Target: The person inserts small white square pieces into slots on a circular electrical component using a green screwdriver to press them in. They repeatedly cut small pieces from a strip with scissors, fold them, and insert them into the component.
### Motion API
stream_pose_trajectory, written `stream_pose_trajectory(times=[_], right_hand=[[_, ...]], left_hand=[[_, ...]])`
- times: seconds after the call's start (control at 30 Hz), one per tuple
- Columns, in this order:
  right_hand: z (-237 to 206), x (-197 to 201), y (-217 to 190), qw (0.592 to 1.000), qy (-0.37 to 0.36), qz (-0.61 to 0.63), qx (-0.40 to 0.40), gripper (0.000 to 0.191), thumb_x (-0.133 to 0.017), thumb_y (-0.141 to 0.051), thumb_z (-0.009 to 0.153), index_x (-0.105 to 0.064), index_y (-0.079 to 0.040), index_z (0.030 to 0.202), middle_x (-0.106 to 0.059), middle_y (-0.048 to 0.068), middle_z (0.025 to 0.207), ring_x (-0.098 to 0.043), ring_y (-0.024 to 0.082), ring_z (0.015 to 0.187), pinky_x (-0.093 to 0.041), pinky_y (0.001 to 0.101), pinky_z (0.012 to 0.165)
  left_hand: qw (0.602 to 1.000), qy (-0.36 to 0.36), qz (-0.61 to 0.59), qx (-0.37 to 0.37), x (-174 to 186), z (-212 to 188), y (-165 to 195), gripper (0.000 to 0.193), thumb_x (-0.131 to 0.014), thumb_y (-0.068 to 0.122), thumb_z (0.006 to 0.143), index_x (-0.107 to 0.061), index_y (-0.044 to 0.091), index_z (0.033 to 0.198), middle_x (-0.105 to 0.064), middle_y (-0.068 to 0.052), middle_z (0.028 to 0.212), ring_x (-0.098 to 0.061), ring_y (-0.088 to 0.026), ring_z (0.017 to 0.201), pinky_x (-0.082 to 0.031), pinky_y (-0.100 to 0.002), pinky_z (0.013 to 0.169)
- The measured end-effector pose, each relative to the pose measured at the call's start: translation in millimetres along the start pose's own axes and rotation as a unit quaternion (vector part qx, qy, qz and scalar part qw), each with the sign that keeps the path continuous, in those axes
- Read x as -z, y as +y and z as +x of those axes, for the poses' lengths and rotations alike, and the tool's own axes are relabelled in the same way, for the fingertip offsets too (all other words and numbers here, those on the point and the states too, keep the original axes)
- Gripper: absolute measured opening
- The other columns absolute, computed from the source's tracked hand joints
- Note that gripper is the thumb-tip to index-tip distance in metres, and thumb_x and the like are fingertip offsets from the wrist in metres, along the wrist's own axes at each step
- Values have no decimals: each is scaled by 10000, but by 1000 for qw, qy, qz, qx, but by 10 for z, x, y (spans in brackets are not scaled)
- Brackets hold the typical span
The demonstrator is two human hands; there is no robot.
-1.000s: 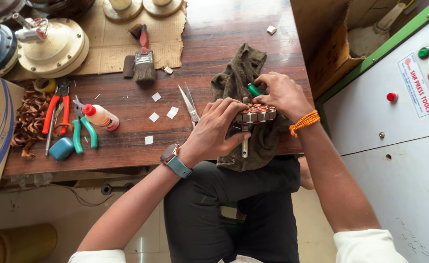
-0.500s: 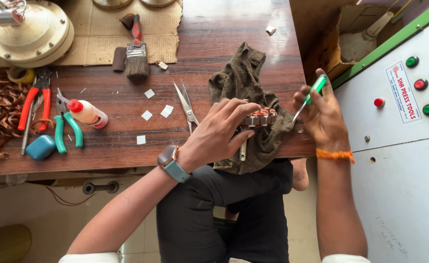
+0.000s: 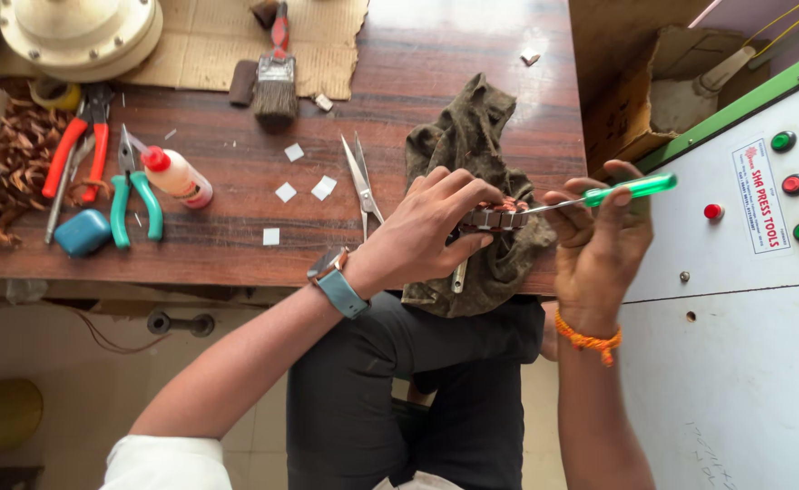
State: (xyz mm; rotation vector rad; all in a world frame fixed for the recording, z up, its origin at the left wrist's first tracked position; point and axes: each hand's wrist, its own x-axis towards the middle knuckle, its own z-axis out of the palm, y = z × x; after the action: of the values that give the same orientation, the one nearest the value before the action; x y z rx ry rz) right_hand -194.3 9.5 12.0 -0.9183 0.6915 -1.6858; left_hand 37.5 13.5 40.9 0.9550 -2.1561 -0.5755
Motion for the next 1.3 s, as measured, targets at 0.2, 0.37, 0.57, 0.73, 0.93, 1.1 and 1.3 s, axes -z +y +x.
stream_pose_trajectory(times=[0.2, 0.37, 0.57, 0.73, 0.93, 1.1, 1.3], right_hand=[[-107, -223, -23, 995, -28, -64, 65, 496, -685, -277, 1086, -464, 32, 1403, -709, 176, 1116, -755, 283, 996, -669, 391, 861], [-156, -283, -67, 986, -42, -124, 100, 463, -675, -272, 1124, -461, 60, 1366, -702, 200, 1077, -755, 290, 965, -672, 392, 861], [-261, -383, -108, 981, -25, -159, 104, 396, -625, -260, 1140, -452, 40, 1331, -700, 197, 1125, -760, 294, 983, -677, 393, 861], [-267, -403, -126, 981, -11, -159, 108, 372, -627, -241, 1140, -452, 28, 1329, -706, 193, 1106, -762, 293, 965, -675, 405, 887], [-255, -353, -91, 980, -11, -159, 115, 325, -638, -205, 1145, -476, 28, 1302, -707, 201, 1026, -762, 301, 950, -680, 397, 847], [-233, -333, -56, 981, -13, -153, 123, 314, -638, -203, 1142, -479, 24, 1288, -709, 208, 1049, -768, 306, 946, -677, 397, 838], [-280, -366, -76, 964, -90, -212, 132, 288, -627, -207, 1133, -511, 23, 1263, -711, 185, 1127, -754, 255, 1019, -672, 355, 909]], left_hand=[[999, 42, -6, 5, -67, -14, -7, 529, -781, 240, 872, -568, 124, 1342, -593, -49, 1123, -550, -264, 1059, -426, -437, 981], [998, 49, -26, 0, -77, -23, -41, 413, -763, 263, 907, -617, 158, 1280, -617, -25, 1131, -560, -245, 1066, -429, -419, 995], [998, 47, -34, 12, -69, -11, -48, 343, -751, 273, 906, -657, 174, 1220, -630, -15, 1092, -565, -233, 1042, -434, -410, 980], [997, 55, -45, 7, -76, -22, -50, 325, -746, 270, 922, -658, 173, 1220, -632, -14, 1088, -571, -231, 1058, -433, -409, 996], [998, 50, -37, 21, -111, -36, -75, 357, -759, 273, 915, -648, 169, 1238, -636, -17, 1087, -572, -229, 1031, -442, -410, 969], [991, 92, -97, -5, -146, -33, -112, 507, -759, 287, 925, -553, 139, 1364, -663, 15, 1124, -612, -197, 1086, -439, -410, 1027], [996, 80, -33, -5, -140, -23, -116, 351, -807, 265, 913, -652, 159, 1209, -645, -17, 1084, -590, -230, 1049, -453, -406, 988]])
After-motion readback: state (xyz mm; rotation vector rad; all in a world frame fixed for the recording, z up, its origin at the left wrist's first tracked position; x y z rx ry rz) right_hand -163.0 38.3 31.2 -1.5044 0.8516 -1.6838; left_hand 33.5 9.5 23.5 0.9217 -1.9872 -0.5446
